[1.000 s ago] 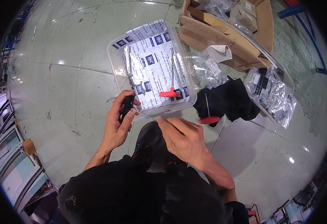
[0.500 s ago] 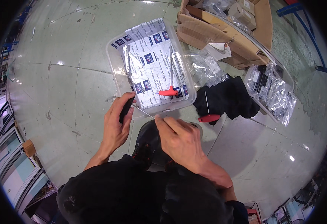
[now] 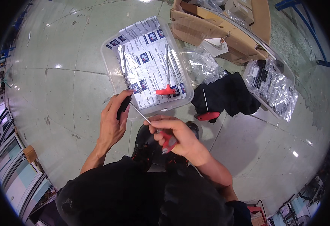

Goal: The person assembles metal brackets and metal frames by sorting through bolts and components in a plastic bin and a cardboard box, then fastening them together with a hex key.

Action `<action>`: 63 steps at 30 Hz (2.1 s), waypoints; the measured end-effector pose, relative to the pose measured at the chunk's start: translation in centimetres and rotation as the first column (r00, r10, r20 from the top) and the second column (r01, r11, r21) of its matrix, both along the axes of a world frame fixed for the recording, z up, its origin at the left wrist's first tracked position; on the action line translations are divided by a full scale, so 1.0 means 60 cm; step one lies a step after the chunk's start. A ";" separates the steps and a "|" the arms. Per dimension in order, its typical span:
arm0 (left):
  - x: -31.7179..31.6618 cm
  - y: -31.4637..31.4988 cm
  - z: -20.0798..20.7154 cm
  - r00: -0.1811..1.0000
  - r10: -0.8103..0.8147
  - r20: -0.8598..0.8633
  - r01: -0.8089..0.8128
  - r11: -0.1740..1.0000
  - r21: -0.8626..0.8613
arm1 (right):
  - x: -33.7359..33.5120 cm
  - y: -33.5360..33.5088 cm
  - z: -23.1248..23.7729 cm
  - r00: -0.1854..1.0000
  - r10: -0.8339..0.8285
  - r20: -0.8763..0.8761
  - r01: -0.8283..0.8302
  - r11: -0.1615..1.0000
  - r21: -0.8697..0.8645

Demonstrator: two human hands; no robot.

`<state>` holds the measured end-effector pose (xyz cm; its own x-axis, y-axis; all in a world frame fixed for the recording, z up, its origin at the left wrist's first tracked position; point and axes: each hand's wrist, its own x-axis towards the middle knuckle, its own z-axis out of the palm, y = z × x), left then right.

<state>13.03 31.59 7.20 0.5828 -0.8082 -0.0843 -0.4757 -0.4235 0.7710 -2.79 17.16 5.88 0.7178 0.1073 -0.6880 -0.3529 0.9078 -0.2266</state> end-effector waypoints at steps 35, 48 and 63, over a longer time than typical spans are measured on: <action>-0.010 0.003 -0.010 0.658 0.186 -0.730 -0.273 0.962 -0.001 | -0.025 -0.001 0.067 0.991 0.135 -0.018 0.007 -0.178 -0.984; -0.011 0.001 0.026 0.590 0.138 -0.796 -0.282 0.959 -0.042 | 0.032 0.000 0.059 0.907 0.259 0.333 0.399 -0.268 -0.877; -0.014 0.003 0.041 0.672 0.081 -0.736 -0.195 0.978 -0.071 | 0.032 0.016 0.041 0.901 0.269 0.340 0.430 -0.442 -0.787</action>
